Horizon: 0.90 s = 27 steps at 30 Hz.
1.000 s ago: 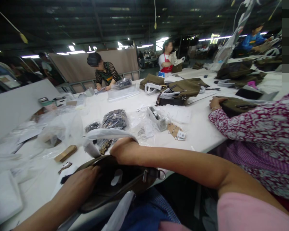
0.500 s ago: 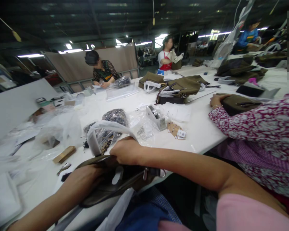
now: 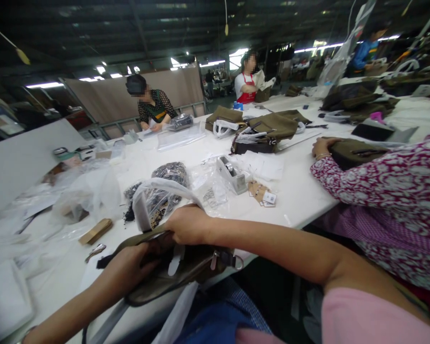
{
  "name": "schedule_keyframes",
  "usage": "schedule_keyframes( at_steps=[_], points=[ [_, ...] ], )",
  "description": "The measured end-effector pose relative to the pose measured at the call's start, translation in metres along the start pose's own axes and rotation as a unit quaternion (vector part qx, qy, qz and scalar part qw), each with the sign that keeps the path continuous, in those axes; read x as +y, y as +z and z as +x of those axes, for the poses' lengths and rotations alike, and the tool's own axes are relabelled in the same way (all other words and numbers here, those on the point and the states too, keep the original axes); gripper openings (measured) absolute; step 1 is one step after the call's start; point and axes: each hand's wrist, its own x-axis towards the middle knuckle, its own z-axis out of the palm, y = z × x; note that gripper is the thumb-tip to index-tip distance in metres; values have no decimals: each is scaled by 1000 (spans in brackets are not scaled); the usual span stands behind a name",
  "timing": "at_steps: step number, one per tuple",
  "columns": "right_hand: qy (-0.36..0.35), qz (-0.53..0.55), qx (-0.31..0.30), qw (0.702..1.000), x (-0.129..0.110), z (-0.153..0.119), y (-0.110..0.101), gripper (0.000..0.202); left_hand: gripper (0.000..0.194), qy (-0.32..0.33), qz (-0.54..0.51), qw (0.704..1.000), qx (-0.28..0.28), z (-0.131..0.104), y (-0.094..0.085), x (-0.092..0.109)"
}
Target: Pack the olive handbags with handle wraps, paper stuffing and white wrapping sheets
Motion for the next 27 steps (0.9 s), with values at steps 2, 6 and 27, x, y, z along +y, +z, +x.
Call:
schedule_keyframes(
  at_steps=[2, 6, 27],
  points=[
    [3, 13, 1, 1000, 4, 2, 2, 24, 18, 0, 40, 999, -17, -3, -3, 2],
    [-1, 34, -8, 999, 11, 6, 3, 28, 38, 116, 99, 988, 8, -9, -2, 6],
    [-17, -2, -79, 997, 38, 13, -2, 26, 31, 250, 217, 943, -26, 17, 2, -10]
  ],
)
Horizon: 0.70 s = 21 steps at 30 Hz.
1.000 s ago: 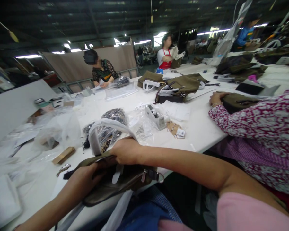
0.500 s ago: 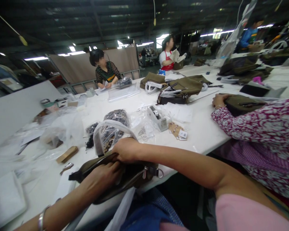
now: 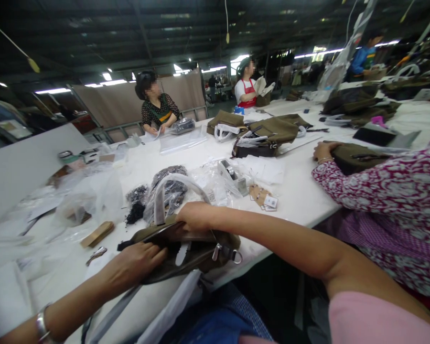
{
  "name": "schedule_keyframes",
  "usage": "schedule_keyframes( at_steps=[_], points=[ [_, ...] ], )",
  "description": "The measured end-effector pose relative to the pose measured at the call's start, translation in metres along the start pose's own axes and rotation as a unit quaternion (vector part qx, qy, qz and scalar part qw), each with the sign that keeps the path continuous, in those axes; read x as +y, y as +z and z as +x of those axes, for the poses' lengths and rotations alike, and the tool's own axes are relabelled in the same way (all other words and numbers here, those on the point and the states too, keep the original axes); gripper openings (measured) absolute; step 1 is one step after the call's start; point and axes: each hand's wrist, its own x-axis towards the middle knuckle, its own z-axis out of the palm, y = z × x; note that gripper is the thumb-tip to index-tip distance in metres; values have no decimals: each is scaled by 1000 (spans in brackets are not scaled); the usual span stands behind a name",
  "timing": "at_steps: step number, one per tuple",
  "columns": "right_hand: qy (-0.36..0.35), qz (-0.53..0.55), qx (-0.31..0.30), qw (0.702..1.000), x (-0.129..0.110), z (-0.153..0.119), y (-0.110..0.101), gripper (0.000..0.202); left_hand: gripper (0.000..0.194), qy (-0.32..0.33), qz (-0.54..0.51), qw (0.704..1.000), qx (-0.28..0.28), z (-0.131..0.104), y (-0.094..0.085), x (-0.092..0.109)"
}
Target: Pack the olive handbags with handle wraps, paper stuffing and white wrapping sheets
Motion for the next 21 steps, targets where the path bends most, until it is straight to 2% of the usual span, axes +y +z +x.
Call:
schedule_keyframes(
  at_steps=[7, 9, 11, 14, 17, 19, 21],
  points=[
    [-2, -27, -20, 999, -2, -2, -2, 27, 27, -153, -33, 988, -17, -18, -21, 23],
    [-3, -31, -23, 999, -4, -3, -3, 27, 30, -202, -44, 978, -6, -25, -25, 27],
    [-3, -32, -23, 999, -7, -4, -5, 27, 32, -220, -44, 974, 15, -28, -25, 27],
    [-4, -26, -27, 999, -13, -5, -8, 28, 25, -135, 6, 988, 69, -23, -14, 23],
    [-9, -8, -36, 999, -16, -5, -10, 27, 43, -13, 99, 990, 104, -10, -1, 22],
    [-15, 12, -38, 999, -17, -4, -10, 26, 39, 19, 133, 985, 105, 0, 5, 24],
    [-30, 39, -44, 998, -15, -3, -10, 24, 31, 24, 140, 985, 101, 7, 8, 28]
  ],
)
